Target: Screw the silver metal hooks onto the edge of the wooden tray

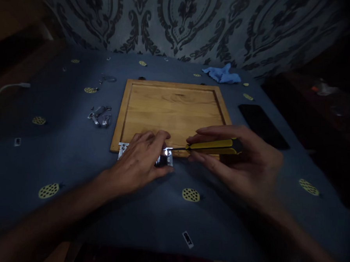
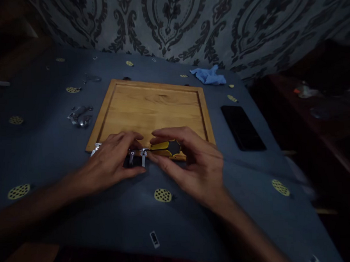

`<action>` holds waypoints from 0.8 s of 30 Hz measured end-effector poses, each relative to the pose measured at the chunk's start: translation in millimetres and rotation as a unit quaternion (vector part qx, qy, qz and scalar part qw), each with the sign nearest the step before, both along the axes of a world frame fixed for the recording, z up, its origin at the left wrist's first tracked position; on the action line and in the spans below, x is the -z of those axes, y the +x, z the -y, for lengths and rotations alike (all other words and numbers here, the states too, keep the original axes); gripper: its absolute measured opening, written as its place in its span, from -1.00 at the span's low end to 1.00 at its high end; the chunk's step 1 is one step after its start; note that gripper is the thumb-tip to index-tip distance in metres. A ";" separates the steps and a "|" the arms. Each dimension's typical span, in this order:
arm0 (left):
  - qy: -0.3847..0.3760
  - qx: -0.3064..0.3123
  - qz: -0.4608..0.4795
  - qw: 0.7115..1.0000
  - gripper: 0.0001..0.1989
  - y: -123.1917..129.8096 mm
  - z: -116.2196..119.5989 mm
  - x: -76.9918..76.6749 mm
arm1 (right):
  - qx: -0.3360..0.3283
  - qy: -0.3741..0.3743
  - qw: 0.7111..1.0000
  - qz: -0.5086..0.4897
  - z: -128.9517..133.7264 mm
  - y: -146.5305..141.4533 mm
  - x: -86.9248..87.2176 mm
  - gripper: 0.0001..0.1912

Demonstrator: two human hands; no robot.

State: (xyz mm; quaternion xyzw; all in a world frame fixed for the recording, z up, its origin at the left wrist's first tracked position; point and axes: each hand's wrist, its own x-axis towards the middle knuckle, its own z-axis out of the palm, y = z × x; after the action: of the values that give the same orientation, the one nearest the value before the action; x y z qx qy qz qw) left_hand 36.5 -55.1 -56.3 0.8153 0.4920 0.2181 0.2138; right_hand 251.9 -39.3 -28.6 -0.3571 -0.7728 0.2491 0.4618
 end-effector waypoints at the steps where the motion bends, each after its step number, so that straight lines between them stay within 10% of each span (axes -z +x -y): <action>1: 0.000 0.001 0.001 1.000 -0.45 0.1 0.0 -0.1 | -0.022 0.000 1.000 0.004 -1.0 1.1 -0.4 -0.63; 24: 0.006 0.004 0.000 1.000 -0.43 -0.1 0.5 0.0 | -0.031 0.062 0.997 0.038 0.0 2.8 6.6 -0.70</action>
State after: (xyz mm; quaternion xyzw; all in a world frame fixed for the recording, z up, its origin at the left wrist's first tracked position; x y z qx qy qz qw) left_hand 36.4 -55.6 -56.4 0.8183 0.4876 0.2207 0.2095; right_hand 254.7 -39.3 -35.2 -0.3132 -0.8144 0.2008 0.4452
